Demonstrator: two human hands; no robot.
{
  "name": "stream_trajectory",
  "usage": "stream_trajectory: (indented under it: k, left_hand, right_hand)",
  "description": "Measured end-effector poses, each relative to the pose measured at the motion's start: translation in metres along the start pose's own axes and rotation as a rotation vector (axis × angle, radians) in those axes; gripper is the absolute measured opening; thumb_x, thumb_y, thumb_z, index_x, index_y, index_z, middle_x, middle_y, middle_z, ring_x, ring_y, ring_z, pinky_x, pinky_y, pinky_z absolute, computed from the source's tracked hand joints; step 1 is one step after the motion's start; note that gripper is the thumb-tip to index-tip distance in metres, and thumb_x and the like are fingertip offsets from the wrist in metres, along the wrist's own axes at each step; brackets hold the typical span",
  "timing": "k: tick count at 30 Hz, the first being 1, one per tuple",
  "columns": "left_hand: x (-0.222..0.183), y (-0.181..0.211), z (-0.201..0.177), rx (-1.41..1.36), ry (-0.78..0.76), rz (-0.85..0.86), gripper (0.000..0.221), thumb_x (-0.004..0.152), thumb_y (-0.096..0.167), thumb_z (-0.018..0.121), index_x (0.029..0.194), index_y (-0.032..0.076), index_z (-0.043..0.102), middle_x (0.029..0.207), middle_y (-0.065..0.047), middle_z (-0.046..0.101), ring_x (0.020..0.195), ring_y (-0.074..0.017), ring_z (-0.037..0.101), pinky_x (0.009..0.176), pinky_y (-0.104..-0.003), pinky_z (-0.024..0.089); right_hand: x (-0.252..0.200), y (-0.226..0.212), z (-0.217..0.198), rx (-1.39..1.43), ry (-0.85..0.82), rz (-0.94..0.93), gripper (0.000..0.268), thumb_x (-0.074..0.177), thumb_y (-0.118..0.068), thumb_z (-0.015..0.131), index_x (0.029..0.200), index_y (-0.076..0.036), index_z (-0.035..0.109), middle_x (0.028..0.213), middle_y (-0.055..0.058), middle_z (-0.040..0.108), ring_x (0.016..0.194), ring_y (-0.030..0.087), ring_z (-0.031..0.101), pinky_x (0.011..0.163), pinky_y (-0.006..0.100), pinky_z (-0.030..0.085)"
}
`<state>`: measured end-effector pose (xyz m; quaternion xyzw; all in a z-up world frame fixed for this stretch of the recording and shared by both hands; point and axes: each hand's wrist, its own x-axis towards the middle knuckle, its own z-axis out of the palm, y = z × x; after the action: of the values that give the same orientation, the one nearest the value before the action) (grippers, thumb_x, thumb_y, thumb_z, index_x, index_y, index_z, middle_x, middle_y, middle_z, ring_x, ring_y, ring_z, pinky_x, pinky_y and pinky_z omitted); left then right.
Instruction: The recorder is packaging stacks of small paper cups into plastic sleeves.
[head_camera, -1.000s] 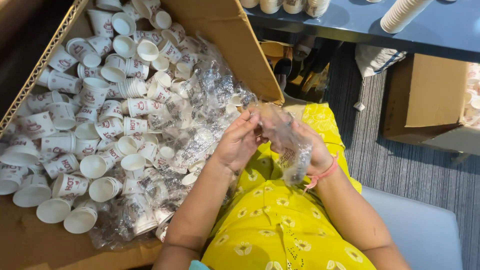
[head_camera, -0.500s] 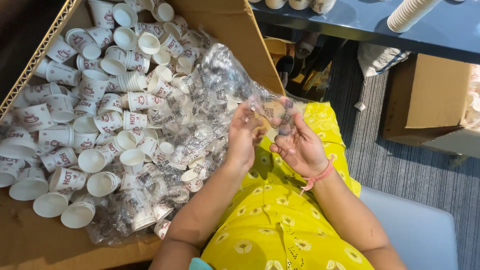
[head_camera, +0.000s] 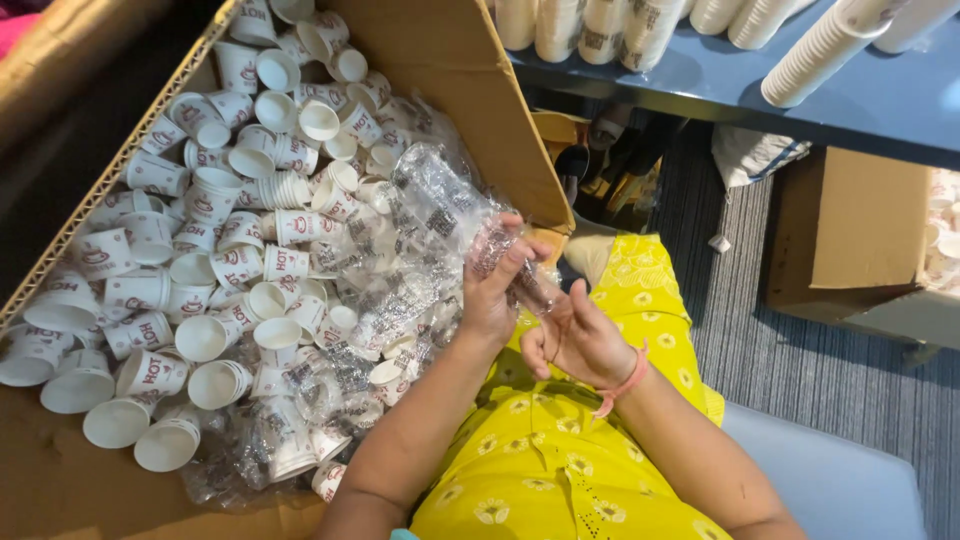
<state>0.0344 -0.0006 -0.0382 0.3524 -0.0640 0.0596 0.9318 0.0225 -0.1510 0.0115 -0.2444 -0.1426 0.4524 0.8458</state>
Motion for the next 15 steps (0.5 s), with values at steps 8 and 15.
stream_trajectory:
  k: [8, 15]
  left_hand:
    - [0.002, 0.020, 0.018, 0.003, 0.285, 0.035, 0.036, 0.095, 0.007, 0.076, 0.126, 0.003, 0.058, 0.108, -0.010, 0.069, 0.104, -0.0255, 0.070, 0.089, -0.038, 0.056]
    - [0.010, 0.040, 0.025, 0.053, 0.129, -0.076, 0.071, 0.093, 0.016, 0.076, 0.153, 0.006, 0.039, 0.146, -0.015, 0.057, 0.134, -0.0191, 0.058, 0.112, -0.029, 0.048]
  right_hand:
    - [0.005, 0.000, -0.014, -1.662, 0.097, -0.282, 0.088, 0.101, -0.074, 0.041, 0.158, -0.007, 0.039, 0.160, 0.022, 0.045, 0.114, 0.044, 0.066, 0.092, 0.042, 0.055]
    - [0.002, -0.010, 0.003, -1.754, 0.274, -0.272, 0.098, 0.092, -0.072, 0.051, 0.161, -0.007, 0.028, 0.156, 0.023, 0.045, 0.119, 0.048, 0.060, 0.095, 0.048, 0.053]
